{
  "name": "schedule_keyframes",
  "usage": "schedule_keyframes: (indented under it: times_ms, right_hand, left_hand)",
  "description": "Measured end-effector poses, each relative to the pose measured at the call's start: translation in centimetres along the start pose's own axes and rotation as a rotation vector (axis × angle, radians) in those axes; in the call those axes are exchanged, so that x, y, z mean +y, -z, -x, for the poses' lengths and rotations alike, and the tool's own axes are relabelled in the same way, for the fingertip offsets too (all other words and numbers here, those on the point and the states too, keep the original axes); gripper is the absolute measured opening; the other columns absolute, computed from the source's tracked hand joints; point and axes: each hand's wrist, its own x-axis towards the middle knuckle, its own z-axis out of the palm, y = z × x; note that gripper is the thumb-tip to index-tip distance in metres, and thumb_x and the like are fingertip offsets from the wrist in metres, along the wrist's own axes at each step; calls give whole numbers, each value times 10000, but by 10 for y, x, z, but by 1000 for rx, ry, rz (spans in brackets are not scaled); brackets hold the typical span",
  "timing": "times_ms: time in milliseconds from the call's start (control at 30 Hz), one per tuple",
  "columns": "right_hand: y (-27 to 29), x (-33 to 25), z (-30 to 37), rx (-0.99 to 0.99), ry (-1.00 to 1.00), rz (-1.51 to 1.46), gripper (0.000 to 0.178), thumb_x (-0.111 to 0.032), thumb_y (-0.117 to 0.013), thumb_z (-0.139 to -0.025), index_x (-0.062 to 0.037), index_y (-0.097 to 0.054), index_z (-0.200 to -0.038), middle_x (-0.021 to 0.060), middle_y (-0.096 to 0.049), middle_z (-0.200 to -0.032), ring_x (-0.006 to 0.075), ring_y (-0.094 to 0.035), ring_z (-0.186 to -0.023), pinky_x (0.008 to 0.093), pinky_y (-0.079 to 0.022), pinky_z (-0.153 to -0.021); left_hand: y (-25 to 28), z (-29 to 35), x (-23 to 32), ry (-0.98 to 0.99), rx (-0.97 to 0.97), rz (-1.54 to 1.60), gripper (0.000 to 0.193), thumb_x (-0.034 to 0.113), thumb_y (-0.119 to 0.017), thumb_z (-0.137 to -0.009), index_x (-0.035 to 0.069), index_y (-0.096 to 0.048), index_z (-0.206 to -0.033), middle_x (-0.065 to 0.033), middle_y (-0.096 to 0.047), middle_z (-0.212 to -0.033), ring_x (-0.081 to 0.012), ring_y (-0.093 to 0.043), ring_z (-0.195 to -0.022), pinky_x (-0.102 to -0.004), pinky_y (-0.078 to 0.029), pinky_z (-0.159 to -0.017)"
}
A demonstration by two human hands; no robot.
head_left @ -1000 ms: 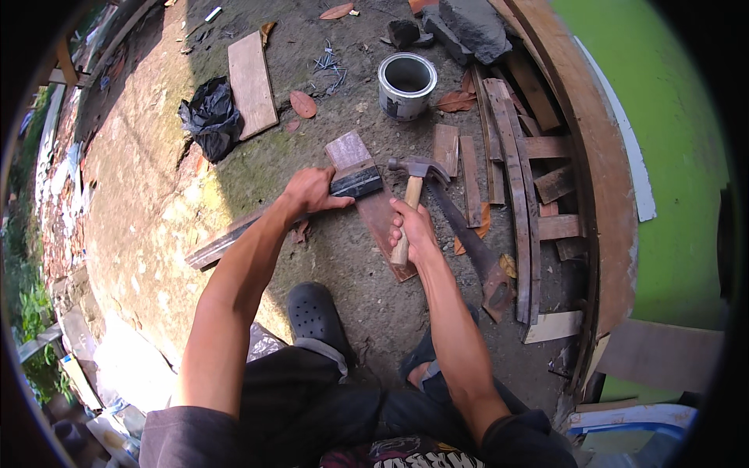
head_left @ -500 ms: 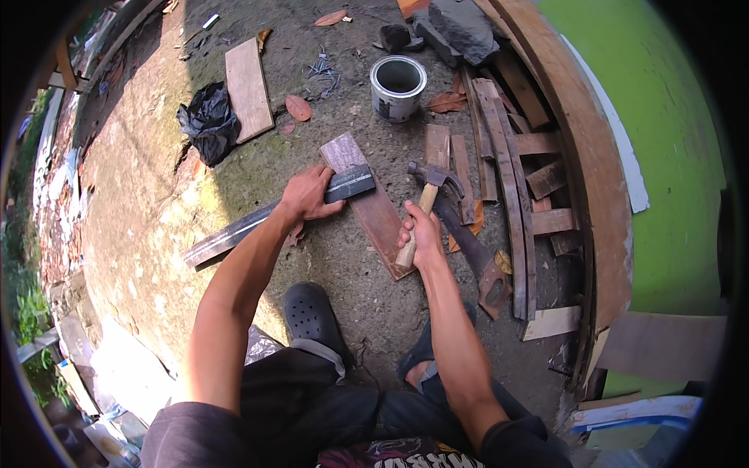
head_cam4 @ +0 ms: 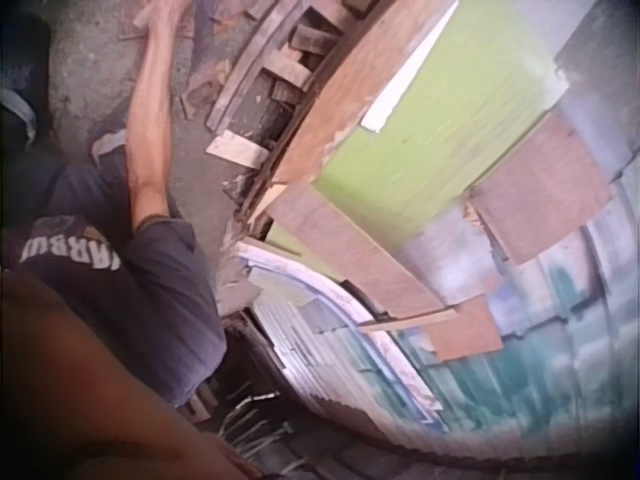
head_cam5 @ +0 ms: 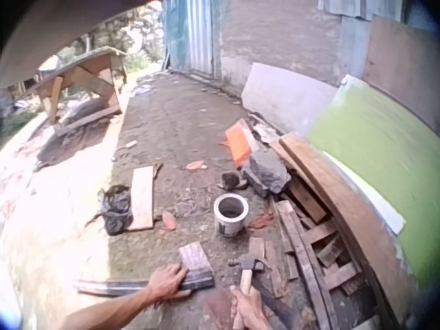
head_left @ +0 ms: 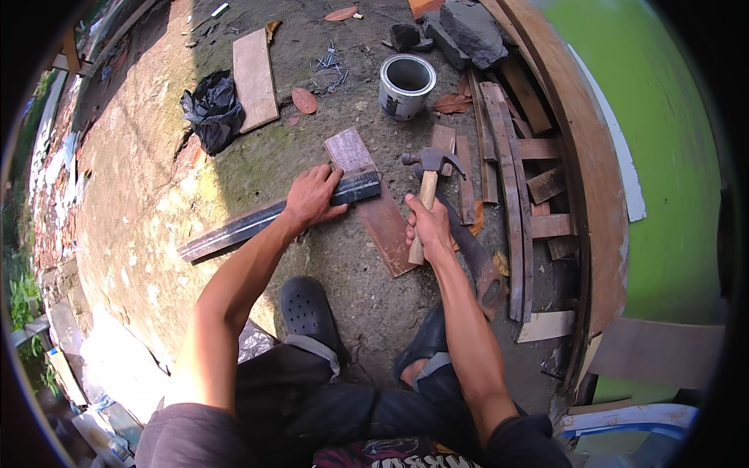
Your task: The person sits on the ground and uses a hammer to drive nails into small wooden planks. They repeatedly pick up nails, position them on the wood, and strike them with the hammer. The person also uses a metal ruler as a straight edge while hammering.
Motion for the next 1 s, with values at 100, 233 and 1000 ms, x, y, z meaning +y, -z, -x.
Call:
schedule_keyframes:
  times_ms: [100,233,1000]
  right_hand:
    - [21,-19,5,-34,57,281,243,-274,-608,-956,-65,-485,-936,-7,-481,-625,103,-470,-425,295,-408,-367]
    - [38,-55,30,-192,-81,291,206,-264,-563,-962,-80,-486,-1014,-14,-474,-637,82,-462,-459,269,-394,-390]
    - [81,-175,132,-320,-229,794,517,-4,-592,-858,28,-447,-1353,47,-544,-744,119,-556,-511,270,-467,-413]
  left_hand:
    - [1,6,12,41,9,-45,767,433,-770,-740,84,-490,-1363,-93,-523,-1053,-260,-536,-1042,-375,-442,-855]
    - [-7,-3,31,123,83,-95,701,395,-741,-791,80,-486,-1363,-101,-518,-1055,-271,-533,-1039,-387,-437,-844]
    - [134,-37,-24,226,232,94,595,389,-635,-846,36,-420,-1275,-253,-661,-826,-430,-657,-823,-507,-518,-724]
